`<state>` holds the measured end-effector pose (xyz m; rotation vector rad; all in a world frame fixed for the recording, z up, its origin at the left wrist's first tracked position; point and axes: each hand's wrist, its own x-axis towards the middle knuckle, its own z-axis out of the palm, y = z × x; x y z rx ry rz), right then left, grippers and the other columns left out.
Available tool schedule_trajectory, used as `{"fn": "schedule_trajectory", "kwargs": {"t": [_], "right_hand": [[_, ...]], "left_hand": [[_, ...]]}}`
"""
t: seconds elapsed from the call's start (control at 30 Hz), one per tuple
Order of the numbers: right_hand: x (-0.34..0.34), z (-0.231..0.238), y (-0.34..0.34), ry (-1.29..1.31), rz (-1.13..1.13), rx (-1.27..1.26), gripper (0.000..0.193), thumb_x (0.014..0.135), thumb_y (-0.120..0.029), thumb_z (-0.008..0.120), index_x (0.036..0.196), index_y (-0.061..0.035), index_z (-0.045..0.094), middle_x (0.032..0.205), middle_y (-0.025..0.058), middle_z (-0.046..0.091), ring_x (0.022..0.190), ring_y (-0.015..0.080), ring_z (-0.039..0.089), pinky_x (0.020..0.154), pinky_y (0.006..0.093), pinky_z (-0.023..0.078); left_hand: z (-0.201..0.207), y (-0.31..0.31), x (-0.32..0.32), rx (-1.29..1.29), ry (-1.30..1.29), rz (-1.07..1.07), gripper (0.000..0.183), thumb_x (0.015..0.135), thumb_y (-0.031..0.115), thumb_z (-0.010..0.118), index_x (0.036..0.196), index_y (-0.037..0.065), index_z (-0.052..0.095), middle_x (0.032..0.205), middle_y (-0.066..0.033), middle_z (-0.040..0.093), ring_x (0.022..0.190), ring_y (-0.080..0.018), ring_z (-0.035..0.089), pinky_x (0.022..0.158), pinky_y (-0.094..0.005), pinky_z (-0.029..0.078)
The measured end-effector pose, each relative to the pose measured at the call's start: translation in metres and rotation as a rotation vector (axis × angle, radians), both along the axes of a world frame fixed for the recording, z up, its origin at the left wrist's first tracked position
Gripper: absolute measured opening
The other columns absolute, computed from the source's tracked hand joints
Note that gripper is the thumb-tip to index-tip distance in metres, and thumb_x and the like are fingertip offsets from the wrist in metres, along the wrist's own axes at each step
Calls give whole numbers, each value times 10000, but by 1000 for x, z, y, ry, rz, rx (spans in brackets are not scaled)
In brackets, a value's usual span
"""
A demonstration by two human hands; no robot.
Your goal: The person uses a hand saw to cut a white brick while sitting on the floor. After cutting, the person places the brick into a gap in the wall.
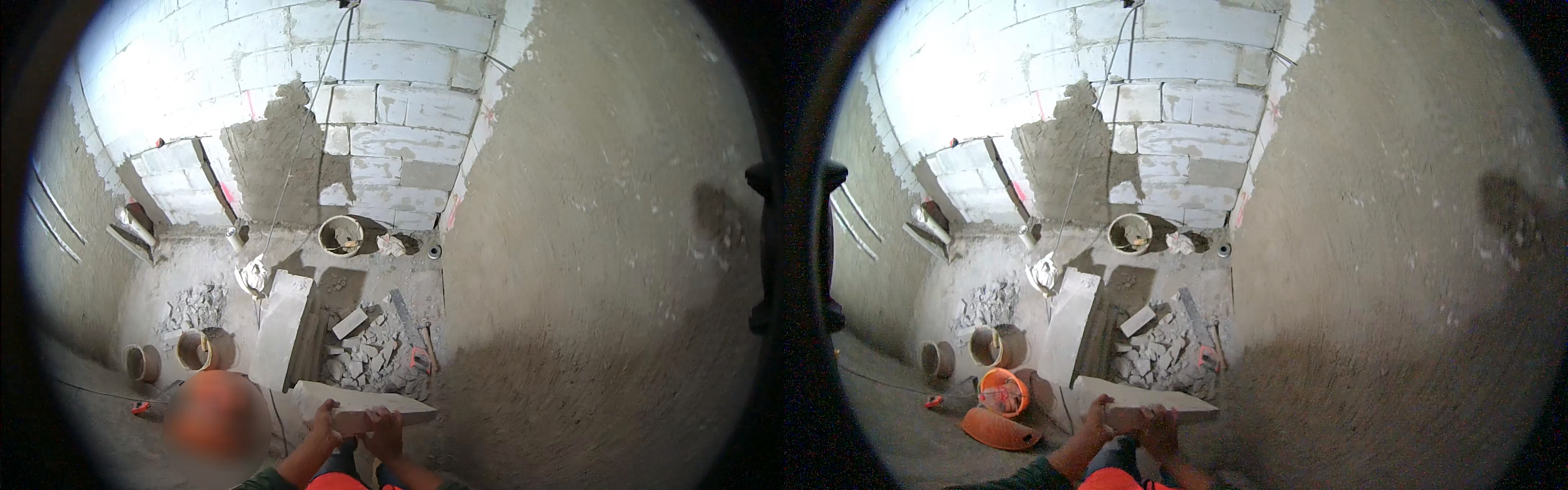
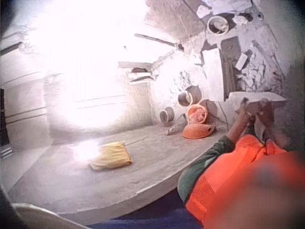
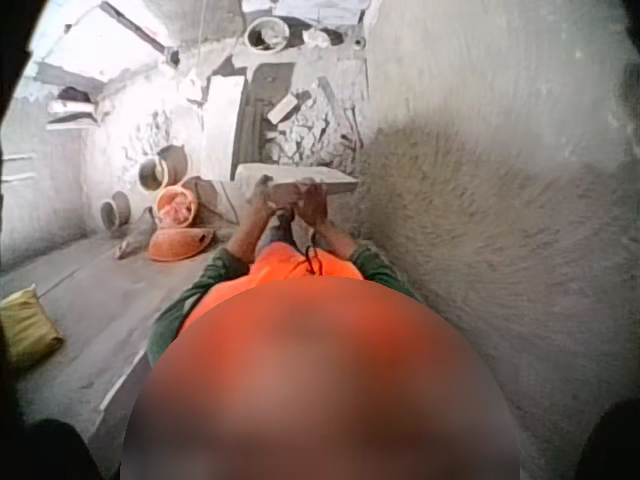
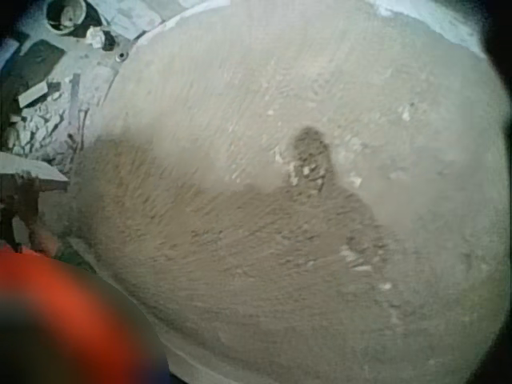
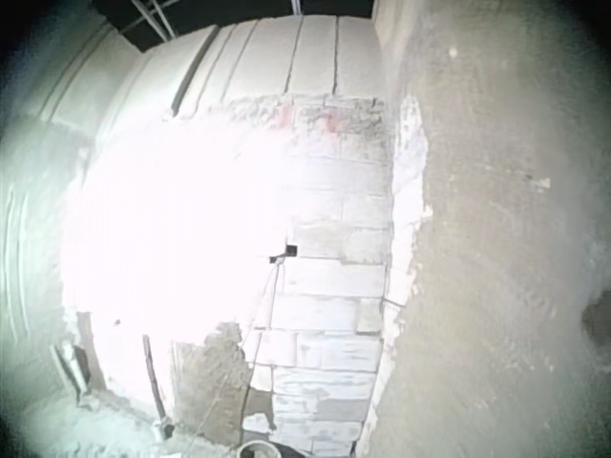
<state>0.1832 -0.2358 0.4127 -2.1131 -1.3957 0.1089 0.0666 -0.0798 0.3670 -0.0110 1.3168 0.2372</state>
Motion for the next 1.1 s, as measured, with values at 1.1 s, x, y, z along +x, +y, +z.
{"fn": "schedule_trajectory", "kwargs": {"t": [1.1], "right_hand": [[457, 307, 471, 1196, 246, 400, 694, 708, -268, 881, 1263, -17, 549, 1157, 97, 657, 1081, 184, 617, 937, 339, 499]], "left_hand": [[279, 475, 294, 1781, 5, -138, 886, 655, 548, 816, 1215, -90, 562, 1108, -167, 621, 1064, -290, 586, 966, -404, 433]]}}
